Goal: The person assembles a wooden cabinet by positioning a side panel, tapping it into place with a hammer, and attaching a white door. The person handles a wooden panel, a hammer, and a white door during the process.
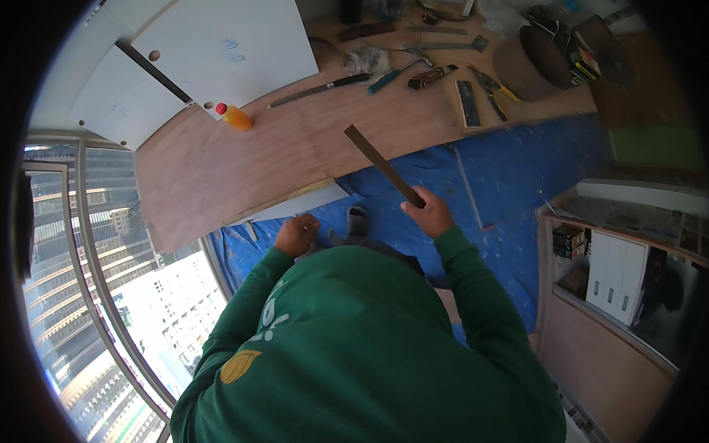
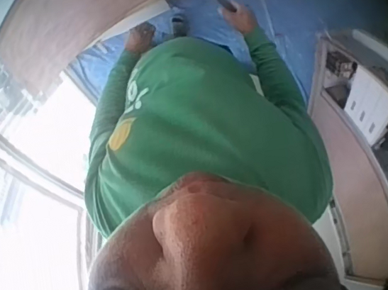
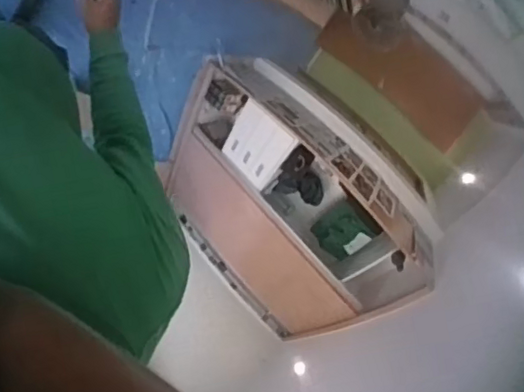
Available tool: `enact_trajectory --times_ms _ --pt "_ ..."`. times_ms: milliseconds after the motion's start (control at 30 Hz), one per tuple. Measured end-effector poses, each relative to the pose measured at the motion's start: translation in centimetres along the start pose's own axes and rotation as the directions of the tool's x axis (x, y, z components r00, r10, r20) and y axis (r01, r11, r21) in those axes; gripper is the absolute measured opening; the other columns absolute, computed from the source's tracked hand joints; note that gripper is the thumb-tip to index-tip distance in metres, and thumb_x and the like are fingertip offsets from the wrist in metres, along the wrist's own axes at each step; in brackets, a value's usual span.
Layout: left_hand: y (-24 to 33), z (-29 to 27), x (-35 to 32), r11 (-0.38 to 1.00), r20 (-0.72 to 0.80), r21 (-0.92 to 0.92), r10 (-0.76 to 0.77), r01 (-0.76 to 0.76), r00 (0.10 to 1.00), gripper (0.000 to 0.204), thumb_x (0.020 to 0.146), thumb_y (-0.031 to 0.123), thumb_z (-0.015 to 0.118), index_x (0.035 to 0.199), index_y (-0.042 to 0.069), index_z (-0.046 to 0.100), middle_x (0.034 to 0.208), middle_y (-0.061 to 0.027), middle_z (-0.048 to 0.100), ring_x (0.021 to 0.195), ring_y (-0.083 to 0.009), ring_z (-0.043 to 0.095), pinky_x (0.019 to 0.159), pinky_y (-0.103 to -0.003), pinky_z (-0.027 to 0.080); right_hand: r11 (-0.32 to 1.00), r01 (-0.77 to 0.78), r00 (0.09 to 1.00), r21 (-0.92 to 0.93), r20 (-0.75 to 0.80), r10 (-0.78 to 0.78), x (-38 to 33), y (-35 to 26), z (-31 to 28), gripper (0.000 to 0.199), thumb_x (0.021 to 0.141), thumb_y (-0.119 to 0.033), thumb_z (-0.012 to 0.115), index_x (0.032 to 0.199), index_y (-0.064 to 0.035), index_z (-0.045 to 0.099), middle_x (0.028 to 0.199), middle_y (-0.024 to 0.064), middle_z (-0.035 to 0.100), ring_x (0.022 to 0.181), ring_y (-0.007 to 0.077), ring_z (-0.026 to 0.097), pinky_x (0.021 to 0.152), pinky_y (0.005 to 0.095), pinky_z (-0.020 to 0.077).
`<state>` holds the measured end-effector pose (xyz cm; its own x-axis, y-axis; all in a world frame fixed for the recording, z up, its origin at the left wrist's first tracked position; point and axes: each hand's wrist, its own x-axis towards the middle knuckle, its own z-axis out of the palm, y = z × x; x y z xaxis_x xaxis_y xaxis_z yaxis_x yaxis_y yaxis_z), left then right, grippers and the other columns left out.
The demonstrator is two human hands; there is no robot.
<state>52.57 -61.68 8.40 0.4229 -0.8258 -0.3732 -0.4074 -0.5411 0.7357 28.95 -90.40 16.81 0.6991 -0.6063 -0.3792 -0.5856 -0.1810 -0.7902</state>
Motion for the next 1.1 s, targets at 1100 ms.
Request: enact_trajectory --times_ms 1100 --pt "2.0 -7.2 -8.5 0.771 -0.31 -0.594 -0.482 0.23 0.82 0.037 0.099 0.035 0.063 0.088 0.0 0.072 0.079 -0.0105 0.071 0.081 -0.0212 0.067 0.076 -0.033 0.052 0.793 0.572 0.786 -0.209 0.415 -0.457 4.9 -13.9 5.3 0.048 0.083 -0.023 0.08 0.124 -0.0012 0.066 0.101 0.0201 0.072 0.085 0.0353 0.068 0.08 0.0419 0.0529"
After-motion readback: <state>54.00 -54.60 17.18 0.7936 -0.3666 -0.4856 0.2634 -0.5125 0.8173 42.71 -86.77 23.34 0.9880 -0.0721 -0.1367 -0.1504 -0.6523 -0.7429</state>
